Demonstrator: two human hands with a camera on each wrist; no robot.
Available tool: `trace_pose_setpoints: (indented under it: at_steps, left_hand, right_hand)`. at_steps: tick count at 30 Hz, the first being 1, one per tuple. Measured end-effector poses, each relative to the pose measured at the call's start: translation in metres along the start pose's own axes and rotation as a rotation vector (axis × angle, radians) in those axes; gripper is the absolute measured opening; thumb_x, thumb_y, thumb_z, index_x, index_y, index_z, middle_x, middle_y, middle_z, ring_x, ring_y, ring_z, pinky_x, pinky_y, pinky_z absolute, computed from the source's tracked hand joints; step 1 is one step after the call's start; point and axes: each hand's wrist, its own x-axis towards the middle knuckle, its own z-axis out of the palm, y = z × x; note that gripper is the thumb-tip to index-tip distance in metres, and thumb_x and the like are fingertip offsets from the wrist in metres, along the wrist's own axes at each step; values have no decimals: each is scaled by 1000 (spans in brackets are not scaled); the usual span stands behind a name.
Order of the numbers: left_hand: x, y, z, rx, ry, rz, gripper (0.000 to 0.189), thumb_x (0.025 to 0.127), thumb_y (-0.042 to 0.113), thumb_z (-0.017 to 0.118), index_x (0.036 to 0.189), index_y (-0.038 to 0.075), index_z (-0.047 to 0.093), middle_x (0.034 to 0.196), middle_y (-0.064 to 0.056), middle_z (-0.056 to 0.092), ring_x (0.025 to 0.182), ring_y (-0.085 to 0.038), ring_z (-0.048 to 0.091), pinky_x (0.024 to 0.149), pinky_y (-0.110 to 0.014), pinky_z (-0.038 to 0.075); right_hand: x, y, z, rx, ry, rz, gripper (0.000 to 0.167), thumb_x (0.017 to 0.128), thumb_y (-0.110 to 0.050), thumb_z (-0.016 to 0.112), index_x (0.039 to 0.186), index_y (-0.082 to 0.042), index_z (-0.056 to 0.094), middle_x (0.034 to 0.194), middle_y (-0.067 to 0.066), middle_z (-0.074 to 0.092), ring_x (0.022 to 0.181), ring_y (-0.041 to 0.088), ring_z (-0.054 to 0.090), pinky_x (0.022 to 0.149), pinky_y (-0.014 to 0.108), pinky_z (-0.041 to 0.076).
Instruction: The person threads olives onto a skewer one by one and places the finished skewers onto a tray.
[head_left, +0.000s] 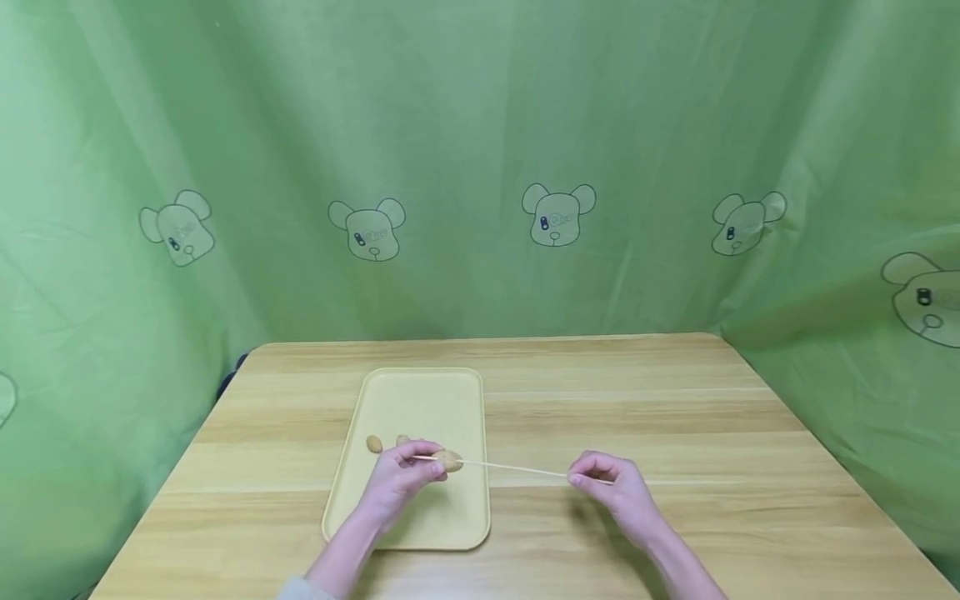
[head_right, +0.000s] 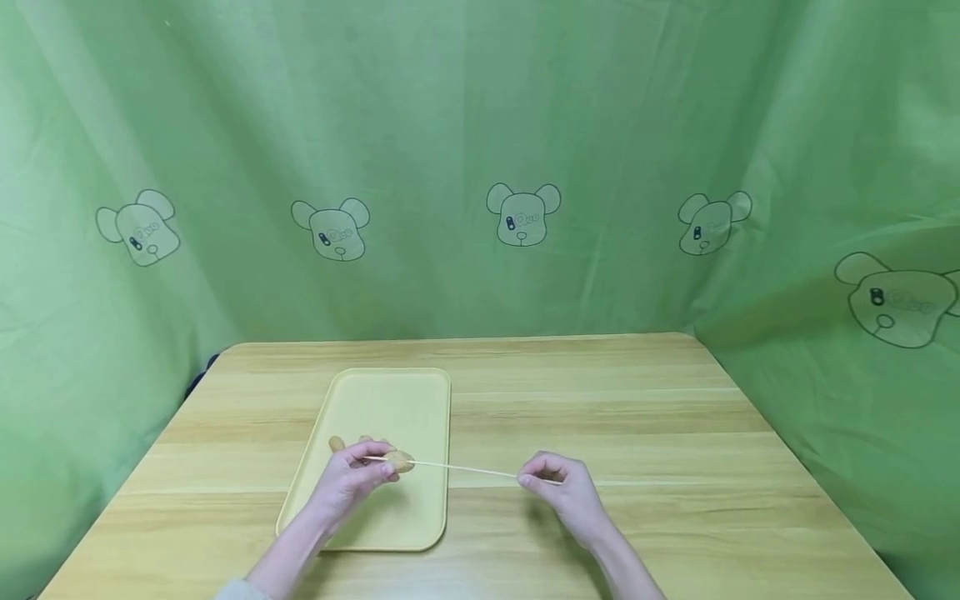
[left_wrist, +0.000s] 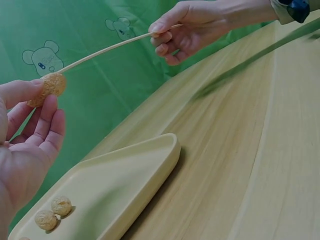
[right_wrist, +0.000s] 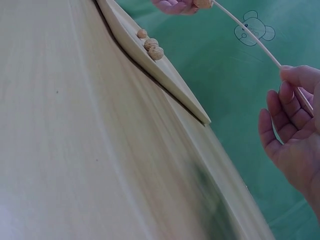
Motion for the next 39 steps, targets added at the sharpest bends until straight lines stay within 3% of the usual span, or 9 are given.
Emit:
trace_pose_setpoints:
  at_steps: [5, 11, 16, 26, 39]
  left_hand:
    - [0, -3, 4, -27, -13, 3, 25, 78, -13, 58, 91, 9, 63, 87, -5, 63, 75, -13, 63, 80, -26, 53]
    - [0, -5, 7, -47, -16, 18, 23, 78, -12, 58, 92, 7, 62, 89, -5, 63, 76, -14, 63, 80, -26, 53]
    - [-2, -6, 9, -59, -28, 44, 22, 79, -11, 60, 94, 6, 61, 89, -5, 63, 79, -14, 63, 80, -27, 53]
    - [-4, -7, 14, -113, -73, 98, 28, 80, -11, 59, 92, 13, 67, 91, -2, 61, 79, -11, 62, 80, -23, 52]
    - [-3, -15, 19, -131, -78, 105, 31, 79, -12, 57, 91, 14, 68, 84, 0, 68, 75, -10, 64, 78, -22, 52]
  right_hand:
    - [2, -2, 1, 6, 5, -3, 9, 80, 9, 60, 84, 2, 64, 81, -3, 63, 77, 8, 58, 72, 24, 49]
    - [3, -3, 4, 40, -10, -18, 4, 82, 7, 60, 85, 7, 63, 82, -4, 63, 77, 9, 57, 70, 23, 49]
    - [4, -2, 8, 85, -11, -22, 6, 80, 10, 59, 85, 8, 63, 82, -5, 62, 76, 8, 57, 68, 22, 48]
    - [3, 1, 18, 172, -27, -23, 3, 81, 9, 59, 84, 10, 60, 82, -6, 62, 74, 6, 56, 65, 20, 47]
    - [4, -1, 26, 199, -39, -39, 5, 81, 7, 60, 84, 12, 59, 82, -6, 62, 74, 7, 55, 64, 22, 47]
